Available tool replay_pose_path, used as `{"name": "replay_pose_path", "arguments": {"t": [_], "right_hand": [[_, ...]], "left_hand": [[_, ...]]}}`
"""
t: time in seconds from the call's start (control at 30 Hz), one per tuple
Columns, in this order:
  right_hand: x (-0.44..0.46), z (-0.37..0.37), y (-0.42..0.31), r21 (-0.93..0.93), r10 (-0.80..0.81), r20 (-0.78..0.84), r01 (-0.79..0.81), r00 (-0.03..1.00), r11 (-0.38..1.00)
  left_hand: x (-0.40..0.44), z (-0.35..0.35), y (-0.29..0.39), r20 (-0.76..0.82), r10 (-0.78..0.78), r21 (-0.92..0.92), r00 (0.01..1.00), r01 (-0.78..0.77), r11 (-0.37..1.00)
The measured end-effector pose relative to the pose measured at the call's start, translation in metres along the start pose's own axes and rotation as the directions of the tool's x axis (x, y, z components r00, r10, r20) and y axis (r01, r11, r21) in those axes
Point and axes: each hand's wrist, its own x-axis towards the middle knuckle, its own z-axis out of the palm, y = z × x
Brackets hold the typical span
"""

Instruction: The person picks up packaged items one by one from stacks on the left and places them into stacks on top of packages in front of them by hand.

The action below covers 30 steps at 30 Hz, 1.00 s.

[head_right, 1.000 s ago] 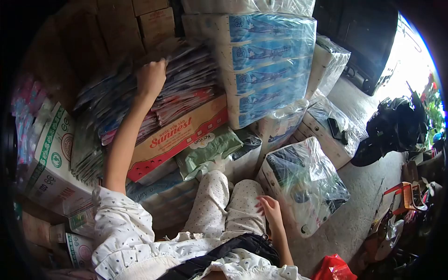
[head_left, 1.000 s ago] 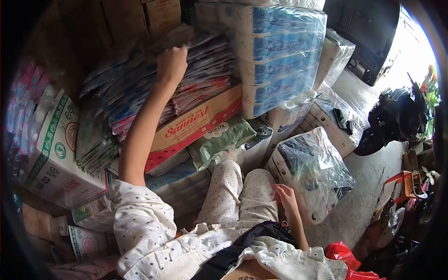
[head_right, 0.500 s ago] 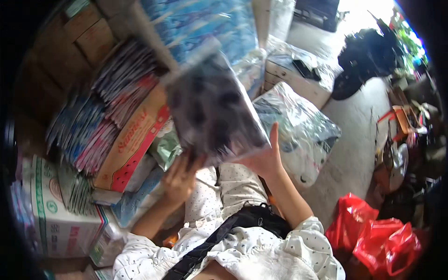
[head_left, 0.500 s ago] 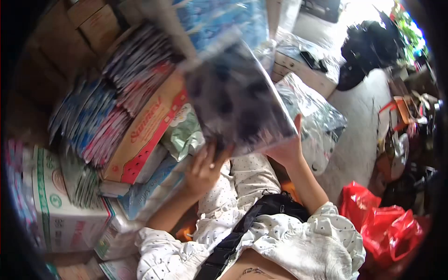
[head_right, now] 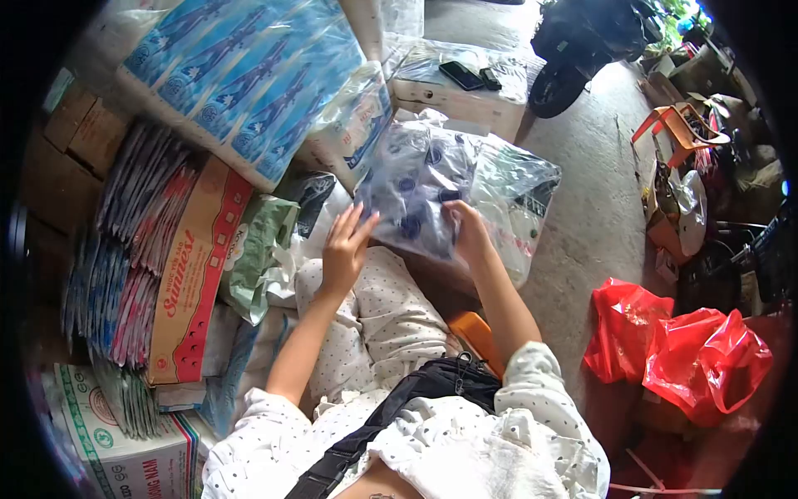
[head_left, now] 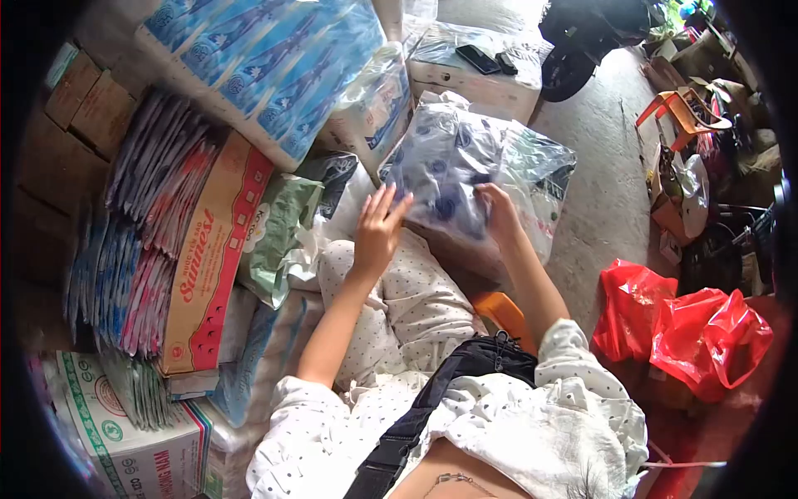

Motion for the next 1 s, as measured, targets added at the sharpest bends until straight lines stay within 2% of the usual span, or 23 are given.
{"name": "replay_pose_path", "arguments": {"t": [0.03, 0.07, 0.13, 0.2, 0.23, 0.27, 0.33, 0.4, 0.43, 0.5, 0.57, 0.63, 0.7, 0.77, 0.8, 0.83, 0.87, 0.9, 0.93, 0.97, 1.0], "right_hand": [[0.009, 0.005, 0.0, 0.031, 0.082, -0.046, -0.081, 0.996, 0.996], [0.01, 0.003, -0.001, 0.033, 0.08, -0.045, -0.078, 0.996, 0.996], [0.016, -0.002, 0.0, -0.08, 0.068, -0.196, -0.085, 0.978, 0.993], [0.035, -0.029, 0.013, -0.152, 0.002, -0.126, -0.021, 0.992, 0.988], [0.041, -0.039, 0.02, -0.216, -0.055, -0.056, 0.042, 0.997, 0.976], [0.034, -0.033, 0.018, -0.361, -0.096, -0.114, 0.049, 0.989, 0.931], [0.022, -0.018, 0.023, -0.595, -0.225, -0.16, 0.088, 0.961, 0.799], [0.023, -0.018, 0.035, -0.763, -0.415, -0.119, 0.184, 0.902, 0.619], [0.03, -0.023, 0.039, -0.828, -0.524, -0.072, 0.242, 0.849, 0.506], [0.023, -0.009, 0.037, -0.839, -0.569, -0.05, 0.275, 0.821, 0.469], [0.017, 0.002, 0.035, -0.823, -0.568, -0.021, 0.309, 0.823, 0.477], [0.019, 0.004, 0.035, -0.8, -0.545, -0.016, 0.316, 0.838, 0.51], [0.021, 0.0, 0.035, -0.78, -0.521, -0.028, 0.308, 0.853, 0.545], [0.033, -0.013, 0.038, -0.755, -0.518, -0.009, 0.334, 0.855, 0.564], [0.037, -0.019, 0.04, -0.75, -0.512, -0.025, 0.323, 0.858, 0.578], [0.036, -0.017, 0.038, -0.75, -0.513, -0.02, 0.327, 0.858, 0.575], [0.03, -0.013, 0.033, -0.731, -0.438, -0.06, 0.259, 0.897, 0.631], [0.023, -0.008, 0.028, -0.708, -0.359, -0.101, 0.186, 0.928, 0.681], [0.017, -0.006, 0.023, -0.709, -0.361, -0.099, 0.189, 0.927, 0.679], [0.011, -0.007, 0.018, -0.744, -0.262, -0.062, 0.13, 0.963, 0.656], [0.008, -0.008, 0.018, -0.777, -0.158, -0.031, 0.075, 0.987, 0.626]], "left_hand": [[0.004, 0.019, -0.009, 0.033, -0.052, 0.02, 0.998, 0.051, 0.998], [0.003, 0.038, -0.02, 0.103, -0.106, 0.009, 0.989, 0.105, 0.994], [-0.006, 0.061, -0.032, 0.181, -0.178, 0.043, 0.967, 0.173, 0.984], [-0.015, 0.06, -0.035, 0.183, -0.214, 0.037, 0.96, 0.211, 0.977], [-0.019, 0.052, -0.036, 0.132, -0.223, -0.007, 0.966, 0.225, 0.974], [-0.02, 0.041, -0.04, 0.077, -0.239, -0.048, 0.968, 0.243, 0.969], [-0.012, -0.006, -0.049, -0.075, -0.216, 0.04, 0.974, 0.219, 0.975], [-0.003, -0.065, -0.06, -0.258, -0.201, 0.147, 0.945, 0.244, 0.959], [0.001, -0.098, -0.066, -0.352, -0.173, 0.219, 0.92, 0.261, 0.94], [0.01, -0.169, -0.07, -0.517, -0.141, 0.246, 0.845, 0.304, 0.92], [0.024, -0.24, -0.086, -0.628, 0.129, 0.517, 0.768, 0.288, 0.806], [0.035, -0.303, -0.105, -0.657, 0.246, 0.61, 0.713, 0.31, 0.729], [0.05, -0.352, -0.133, -0.682, 0.254, 0.65, 0.686, 0.409, 0.641], [0.066, -0.382, -0.165, -0.698, 0.11, 0.608, 0.707, 0.505, 0.612], [0.069, -0.391, -0.184, -0.702, 0.111, 0.607, 0.703, 0.51, 0.61], [0.069, -0.396, -0.203, -0.613, -0.154, 0.579, 0.775, 0.573, 0.581], [0.068, -0.399, -0.213, -0.479, -0.408, 0.563, 0.777, 0.629, 0.537], [0.067, -0.396, -0.21, -0.481, -0.407, 0.561, 0.776, 0.63, 0.537], [0.066, -0.389, -0.203, -0.509, -0.368, 0.569, 0.778, 0.625, 0.534], [0.065, -0.383, -0.196, -0.533, -0.327, 0.579, 0.78, 0.618, 0.532], [0.064, -0.378, -0.192, -0.559, -0.2, 0.646, 0.804, 0.575, 0.502]]}}
